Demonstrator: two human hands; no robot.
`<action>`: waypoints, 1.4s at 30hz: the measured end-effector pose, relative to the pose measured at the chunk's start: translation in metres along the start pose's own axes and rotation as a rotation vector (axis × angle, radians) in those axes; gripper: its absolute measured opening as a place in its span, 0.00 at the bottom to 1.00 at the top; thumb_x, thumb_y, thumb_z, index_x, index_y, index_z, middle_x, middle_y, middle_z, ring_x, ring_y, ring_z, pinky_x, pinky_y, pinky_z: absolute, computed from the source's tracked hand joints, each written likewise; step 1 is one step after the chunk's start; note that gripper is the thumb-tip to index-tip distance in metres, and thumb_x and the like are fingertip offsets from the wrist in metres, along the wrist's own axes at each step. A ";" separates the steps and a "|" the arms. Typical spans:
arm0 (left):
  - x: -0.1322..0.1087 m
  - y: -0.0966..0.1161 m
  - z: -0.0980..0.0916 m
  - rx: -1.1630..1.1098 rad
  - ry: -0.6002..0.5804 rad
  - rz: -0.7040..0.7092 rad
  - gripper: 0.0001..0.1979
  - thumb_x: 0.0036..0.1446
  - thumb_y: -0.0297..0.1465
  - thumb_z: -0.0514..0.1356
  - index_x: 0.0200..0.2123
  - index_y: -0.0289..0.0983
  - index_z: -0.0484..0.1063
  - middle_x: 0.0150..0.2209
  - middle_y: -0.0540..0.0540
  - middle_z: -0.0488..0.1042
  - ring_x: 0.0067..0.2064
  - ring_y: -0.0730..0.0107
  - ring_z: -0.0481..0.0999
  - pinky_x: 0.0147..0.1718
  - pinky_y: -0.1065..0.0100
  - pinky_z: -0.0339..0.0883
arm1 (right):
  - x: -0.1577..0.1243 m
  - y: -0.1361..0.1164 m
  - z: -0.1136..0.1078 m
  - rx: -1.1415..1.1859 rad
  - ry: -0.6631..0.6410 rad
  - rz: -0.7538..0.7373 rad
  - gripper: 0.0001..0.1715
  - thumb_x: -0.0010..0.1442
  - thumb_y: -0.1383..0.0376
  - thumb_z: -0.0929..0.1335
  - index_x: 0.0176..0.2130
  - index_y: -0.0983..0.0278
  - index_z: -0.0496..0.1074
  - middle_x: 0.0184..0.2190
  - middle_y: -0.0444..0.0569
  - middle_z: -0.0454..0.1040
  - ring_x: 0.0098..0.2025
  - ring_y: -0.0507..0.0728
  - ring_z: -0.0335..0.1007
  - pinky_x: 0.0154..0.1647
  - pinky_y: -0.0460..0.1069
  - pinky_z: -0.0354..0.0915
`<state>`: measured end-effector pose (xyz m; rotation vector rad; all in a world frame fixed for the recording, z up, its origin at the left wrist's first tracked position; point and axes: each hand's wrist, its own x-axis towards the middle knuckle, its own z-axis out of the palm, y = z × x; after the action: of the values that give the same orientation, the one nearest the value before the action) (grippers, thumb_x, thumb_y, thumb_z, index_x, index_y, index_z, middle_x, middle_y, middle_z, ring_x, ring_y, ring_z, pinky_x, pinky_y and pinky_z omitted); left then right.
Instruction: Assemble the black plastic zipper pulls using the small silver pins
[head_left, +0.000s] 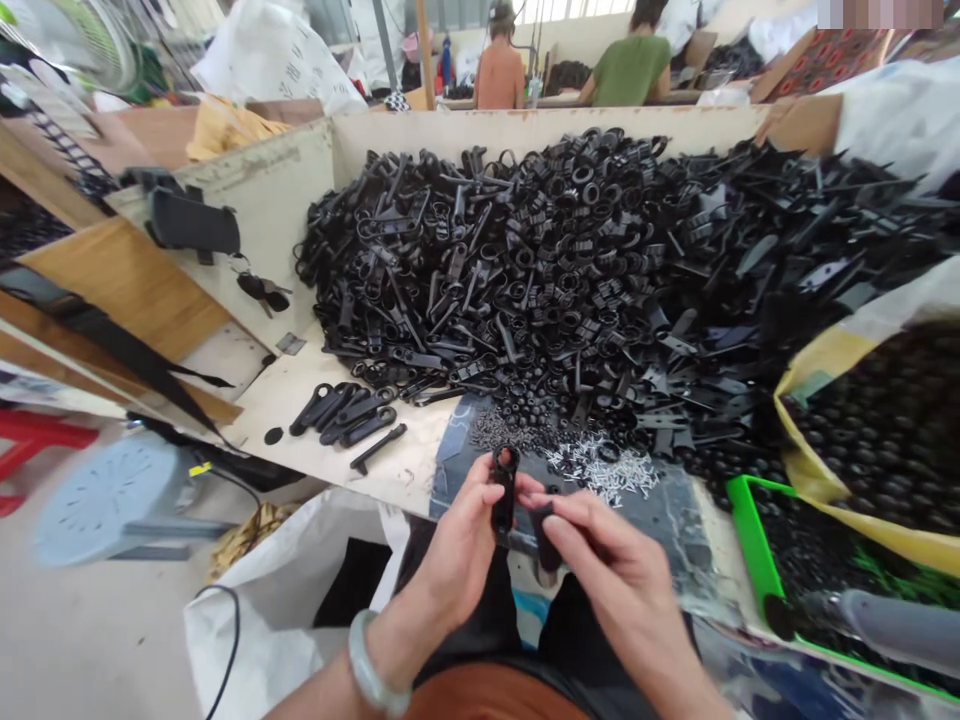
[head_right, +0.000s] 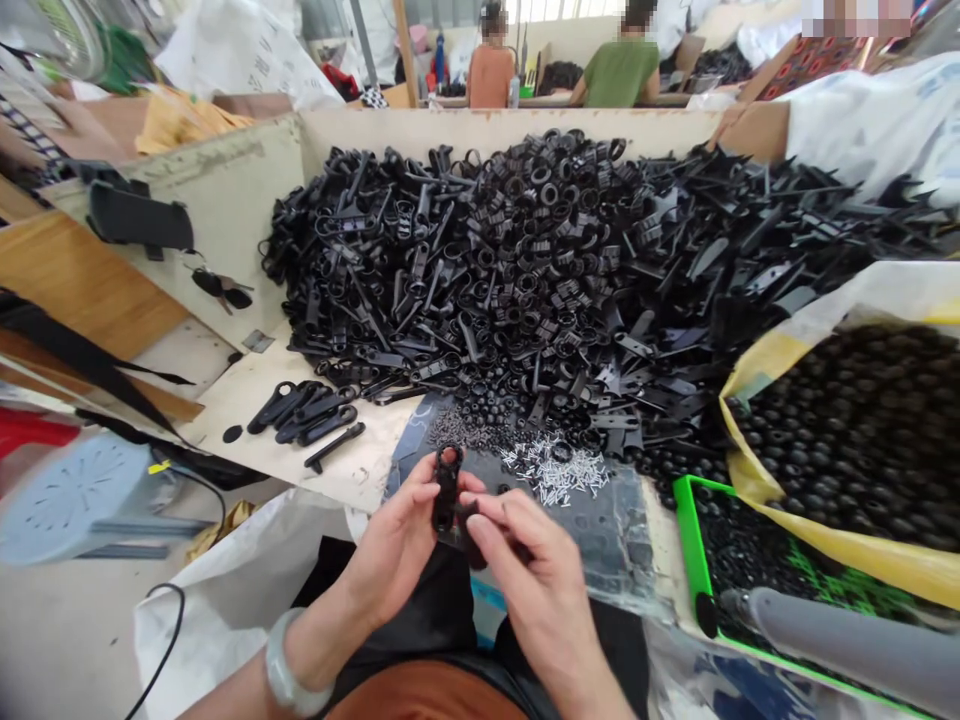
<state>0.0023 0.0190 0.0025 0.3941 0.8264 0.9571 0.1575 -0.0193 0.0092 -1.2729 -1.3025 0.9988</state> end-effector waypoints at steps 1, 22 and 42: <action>-0.002 -0.003 0.001 -0.020 0.029 0.011 0.20 0.54 0.33 0.63 0.52 0.39 0.72 0.49 0.46 0.79 0.55 0.59 0.74 0.58 0.60 0.61 | -0.006 0.004 0.011 0.091 0.022 0.101 0.15 0.64 0.58 0.72 0.48 0.58 0.83 0.30 0.47 0.78 0.30 0.55 0.74 0.30 0.49 0.71; -0.017 -0.043 0.007 0.037 0.019 0.166 0.13 0.61 0.38 0.67 0.48 0.42 0.76 0.53 0.45 0.78 0.58 0.61 0.73 0.60 0.61 0.62 | -0.017 0.027 0.042 0.289 0.295 0.291 0.16 0.56 0.53 0.77 0.35 0.63 0.79 0.35 0.50 0.82 0.35 0.57 0.76 0.38 0.50 0.72; -0.030 -0.034 -0.022 0.748 -0.019 0.268 0.28 0.69 0.45 0.55 0.67 0.38 0.65 0.39 0.41 0.79 0.35 0.64 0.76 0.37 0.65 0.74 | -0.009 0.023 0.025 0.485 0.053 0.488 0.25 0.52 0.53 0.80 0.42 0.62 0.73 0.27 0.38 0.69 0.19 0.50 0.69 0.19 0.45 0.66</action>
<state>-0.0050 -0.0254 -0.0199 1.1792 1.1205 0.8586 0.1355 -0.0241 -0.0179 -1.2381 -0.6492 1.5022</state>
